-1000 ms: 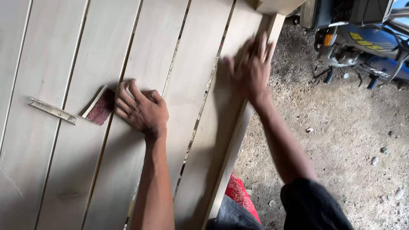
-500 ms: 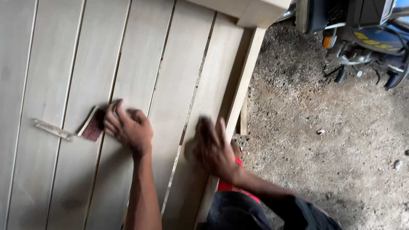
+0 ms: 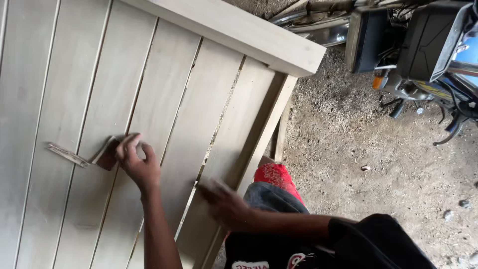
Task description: The person sands the surface of a large wooden panel using a sanding block. They work methodically across the planks, smoothing the wood and occasionally wiping the surface with their hands to remove dust.
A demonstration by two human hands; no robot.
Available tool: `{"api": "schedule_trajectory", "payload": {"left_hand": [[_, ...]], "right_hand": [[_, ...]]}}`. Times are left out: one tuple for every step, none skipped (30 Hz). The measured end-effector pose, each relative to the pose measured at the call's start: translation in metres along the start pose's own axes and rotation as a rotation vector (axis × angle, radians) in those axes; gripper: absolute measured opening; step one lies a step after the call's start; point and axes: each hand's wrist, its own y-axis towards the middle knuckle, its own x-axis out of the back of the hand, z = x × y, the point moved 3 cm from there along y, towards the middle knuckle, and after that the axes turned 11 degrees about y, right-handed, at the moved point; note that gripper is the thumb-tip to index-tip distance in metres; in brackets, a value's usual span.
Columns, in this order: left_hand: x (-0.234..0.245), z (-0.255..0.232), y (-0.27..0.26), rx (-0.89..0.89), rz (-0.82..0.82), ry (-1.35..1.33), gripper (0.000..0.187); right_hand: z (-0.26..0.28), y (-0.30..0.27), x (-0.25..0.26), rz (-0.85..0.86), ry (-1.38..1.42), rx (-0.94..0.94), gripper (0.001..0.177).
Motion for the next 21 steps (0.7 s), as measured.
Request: {"api": "schedule_trajectory", "payload": {"left_hand": [[0.004, -0.003, -0.003, -0.029, 0.020, -0.011, 0.022], [0.010, -0.007, -0.015, -0.052, 0.030, -0.025, 0.023], [0.016, -0.010, -0.028, -0.076, 0.040, -0.038, 0.024], [0.020, -0.013, -0.047, -0.024, 0.028, -0.064, 0.024], [0.019, -0.018, -0.068, 0.028, 0.015, -0.090, 0.024], [0.025, -0.019, -0.092, 0.082, 0.016, -0.108, 0.024], [0.031, -0.020, -0.120, 0.248, 0.053, -0.133, 0.025], [0.035, -0.018, -0.141, 0.401, 0.078, -0.161, 0.026], [0.044, -0.019, -0.159, 0.438, 0.031, -0.113, 0.025], [0.040, -0.021, -0.168, 0.453, -0.010, -0.093, 0.025], [0.037, -0.017, -0.171, 0.491, -0.017, -0.187, 0.025], [0.040, -0.013, -0.180, 0.553, -0.040, -0.263, 0.026], [0.039, -0.009, -0.183, 0.613, -0.062, -0.341, 0.027], [0.049, -0.004, -0.189, 0.614, -0.004, -0.321, 0.029], [0.056, 0.002, -0.188, 0.614, 0.053, -0.301, 0.030], [0.055, 0.005, -0.181, 0.602, 0.102, -0.299, 0.032], [0.062, 0.008, -0.179, 0.557, 0.154, -0.217, 0.033], [0.066, 0.010, -0.170, 0.512, 0.179, -0.139, 0.034], [0.066, 0.009, -0.164, 0.467, 0.202, -0.061, 0.034], [0.068, 0.006, -0.160, 0.405, 0.220, -0.062, 0.037], [0.059, 0.002, -0.152, 0.343, 0.238, -0.064, 0.040]], "right_hand": [[-0.035, -0.001, 0.019, -0.200, -0.146, -0.093, 0.066], [-0.083, -0.003, 0.044, -0.275, -0.506, -0.256, 0.061], [-0.139, -0.002, 0.074, -0.246, -0.535, -0.318, 0.050], [-0.194, -0.004, 0.112, -0.355, -0.346, -0.385, 0.057], [-0.224, -0.006, 0.139, -0.461, -0.154, -0.448, 0.065], [-0.212, -0.008, 0.137, -0.441, -0.209, -0.516, 0.073], [-0.198, -0.010, 0.129, -0.422, -0.265, -0.583, 0.080], [-0.177, -0.007, 0.116, -0.382, -0.347, -0.617, 0.078], [-0.135, -0.001, 0.091, -0.320, -0.392, -0.576, 0.076], [-0.097, 0.003, 0.069, -0.282, -0.414, -0.516, 0.074], [-0.065, 0.008, 0.050, -0.244, -0.396, -0.434, 0.072], [-0.041, 0.007, 0.034, -0.206, -0.314, -0.300, 0.070], [-0.041, 0.011, 0.027, -0.245, -0.242, -0.200, 0.068], [-0.026, 0.003, 0.019, -0.341, -0.093, -0.128, 0.073], [-0.012, -0.006, 0.015, -0.437, 0.057, -0.059, 0.079], [-0.052, 0.001, 0.019, -0.324, -0.273, -0.249, 0.070], [-0.088, -0.002, 0.032, -0.266, -0.630, -0.317, 0.051], [-0.135, -0.004, 0.059, -0.472, -0.371, -0.434, 0.060], [-0.173, -0.002, 0.084, -0.675, -0.103, -0.535, 0.071], [-0.181, 0.004, 0.091, -0.673, -0.118, -0.596, 0.071], [-0.186, 0.009, 0.095, -0.670, -0.133, -0.656, 0.071]]}}
